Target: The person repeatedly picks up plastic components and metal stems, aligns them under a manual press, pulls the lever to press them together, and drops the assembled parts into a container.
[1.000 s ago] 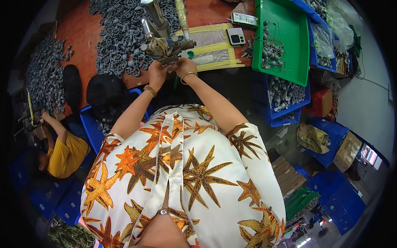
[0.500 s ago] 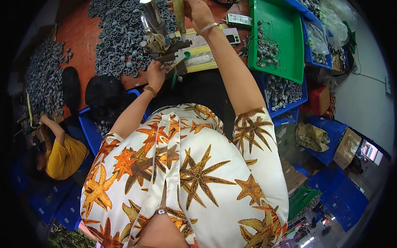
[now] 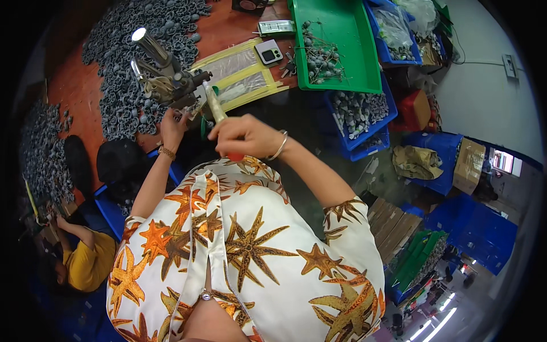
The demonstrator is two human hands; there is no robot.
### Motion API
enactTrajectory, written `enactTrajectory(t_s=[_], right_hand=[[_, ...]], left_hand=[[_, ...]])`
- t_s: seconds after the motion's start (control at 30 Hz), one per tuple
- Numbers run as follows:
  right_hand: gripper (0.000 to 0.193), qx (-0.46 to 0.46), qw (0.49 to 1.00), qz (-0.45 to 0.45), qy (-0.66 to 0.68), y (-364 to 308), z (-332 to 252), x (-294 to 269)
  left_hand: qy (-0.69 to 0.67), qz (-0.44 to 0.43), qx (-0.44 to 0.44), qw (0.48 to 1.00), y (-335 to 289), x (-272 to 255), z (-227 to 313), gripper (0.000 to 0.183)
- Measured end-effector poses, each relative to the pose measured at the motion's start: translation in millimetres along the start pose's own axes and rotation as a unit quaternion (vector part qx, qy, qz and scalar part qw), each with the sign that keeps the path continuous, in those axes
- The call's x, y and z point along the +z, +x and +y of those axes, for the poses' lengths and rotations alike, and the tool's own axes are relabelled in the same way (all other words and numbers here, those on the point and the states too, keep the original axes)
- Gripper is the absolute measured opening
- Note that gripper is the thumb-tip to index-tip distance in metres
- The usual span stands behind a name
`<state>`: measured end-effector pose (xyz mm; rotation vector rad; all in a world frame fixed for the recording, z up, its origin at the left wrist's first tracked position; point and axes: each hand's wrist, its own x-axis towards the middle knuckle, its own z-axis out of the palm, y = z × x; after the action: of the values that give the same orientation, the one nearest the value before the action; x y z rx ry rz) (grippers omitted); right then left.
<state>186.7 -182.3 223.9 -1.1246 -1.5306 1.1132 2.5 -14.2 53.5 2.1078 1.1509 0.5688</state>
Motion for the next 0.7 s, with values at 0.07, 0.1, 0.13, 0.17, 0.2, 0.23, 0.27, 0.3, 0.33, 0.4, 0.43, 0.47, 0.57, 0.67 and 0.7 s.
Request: enactTrajectory(t_s=[0.07, 0.1, 0.13, 0.17, 0.2, 0.23, 0.27, 0.3, 0.33, 0.4, 0.43, 0.47, 0.57, 0.67, 0.7], right_hand=[[0.015, 0.020, 0.972, 0.143, 0.187, 6, -9, -27], [0.018, 0.067, 0.933, 0.220, 0.277, 8, -8, -44], [0.018, 0.103, 0.936, 0.268, 0.204, 11, 6, -67], [0.018, 0.142, 0.928, 0.320, 0.128, 9, 29, -91], [0.018, 0.191, 0.881, 0.420, 0.105, 3, 60, -113], [0.019, 0.239, 0.819, 0.515, 0.079, -11, 95, -135], [0.021, 0.252, 0.762, 0.588, 0.101, -27, 127, -158], [0.025, 0.262, 0.699, 0.653, 0.124, -42, 151, -179], [0.029, 0.245, 0.684, 0.673, 0.142, -53, 169, -192], [0.032, 0.214, 0.674, 0.668, 0.231, -52, 186, -207], [0.032, 0.200, 0.672, 0.645, 0.303, -49, 191, -213], [0.031, 0.228, 0.700, 0.575, 0.357, -78, 200, -238], [0.031, 0.221, 0.648, 0.602, 0.411, -77, 201, -240], [0.028, 0.227, 0.663, 0.643, 0.309, -71, 178, -230], [0.027, 0.212, 0.675, 0.663, 0.244, -74, 160, -225]], left_hand=[[-0.012, -0.054, -0.074, 0.996, -10, -8, 3, 0.022], [-0.054, -0.102, -0.057, 0.992, -18, -9, 3, 0.023], [-0.095, -0.143, -0.038, 0.984, -26, -12, 5, 0.025], [-0.138, -0.189, -0.018, 0.972, -34, -14, 8, 0.029], [-0.218, -0.264, -0.079, 0.936, -39, -24, 21, 0.027], [-0.295, -0.337, -0.139, 0.883, -41, -41, 37, 0.026], [-0.381, -0.365, -0.271, 0.805, -43, -60, 47, 0.024], [-0.437, -0.319, -0.308, 0.783, -46, -69, 35, 0.021], [-0.497, -0.258, -0.302, 0.771, -44, -86, 26, 0.019], [-0.531, -0.101, -0.364, 0.758, -33, -126, -2, 0.016], [-0.592, -0.037, -0.356, 0.722, -24, -154, -29, 0.013], [-0.596, 0.065, -0.300, 0.742, -2, -176, -42, 0.013], [-0.461, 0.430, -0.121, 0.767, 23, -260, -96, 0.027], [-0.259, 0.572, -0.166, 0.760, 18, -278, -173, 0.023], [-0.218, 0.518, -0.183, 0.807, 27, -240, -151, 0.020]])
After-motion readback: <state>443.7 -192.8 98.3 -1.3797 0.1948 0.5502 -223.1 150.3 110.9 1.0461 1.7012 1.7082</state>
